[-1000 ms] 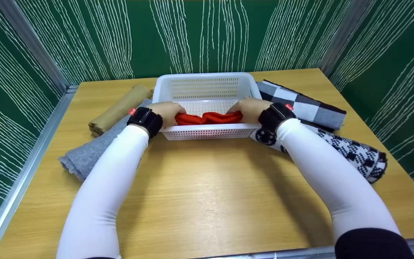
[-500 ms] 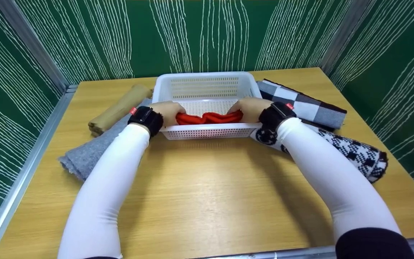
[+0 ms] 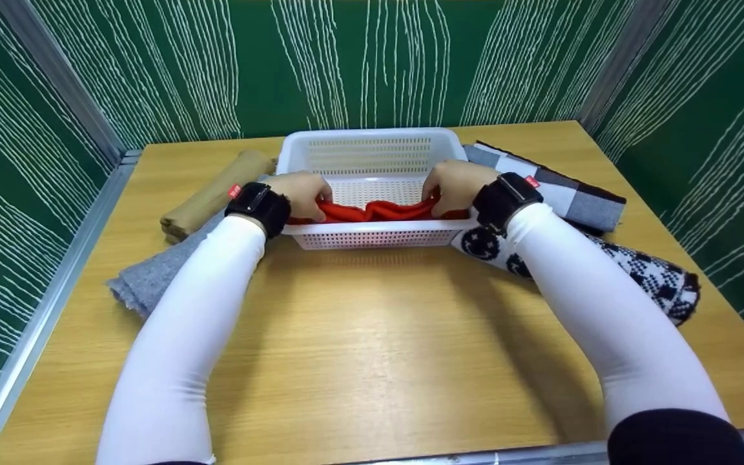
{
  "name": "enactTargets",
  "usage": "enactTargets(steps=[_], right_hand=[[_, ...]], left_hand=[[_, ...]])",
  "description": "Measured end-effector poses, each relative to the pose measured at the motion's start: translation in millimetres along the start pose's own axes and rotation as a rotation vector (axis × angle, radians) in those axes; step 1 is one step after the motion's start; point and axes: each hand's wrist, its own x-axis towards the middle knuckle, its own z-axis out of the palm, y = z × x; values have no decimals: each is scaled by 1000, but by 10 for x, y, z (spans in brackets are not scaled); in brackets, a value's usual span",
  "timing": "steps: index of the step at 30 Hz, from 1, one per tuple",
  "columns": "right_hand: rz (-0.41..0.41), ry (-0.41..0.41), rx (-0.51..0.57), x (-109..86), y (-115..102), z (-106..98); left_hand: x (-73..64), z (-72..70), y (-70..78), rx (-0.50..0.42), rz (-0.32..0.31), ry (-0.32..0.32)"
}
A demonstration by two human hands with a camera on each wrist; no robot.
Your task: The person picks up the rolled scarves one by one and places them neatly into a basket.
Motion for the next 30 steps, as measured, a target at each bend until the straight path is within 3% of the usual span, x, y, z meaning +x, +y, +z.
enactTargets(steps=[16,23,30], right_hand=[[-76,88,-82,89,47,168],[-99,97,-97,191,132,272],[-74,66,-78,128,45,251]], left_hand=[[24,67,34,24,30,71],[-2,89,94,36,15,68],[77,139,77,39,-12,36]])
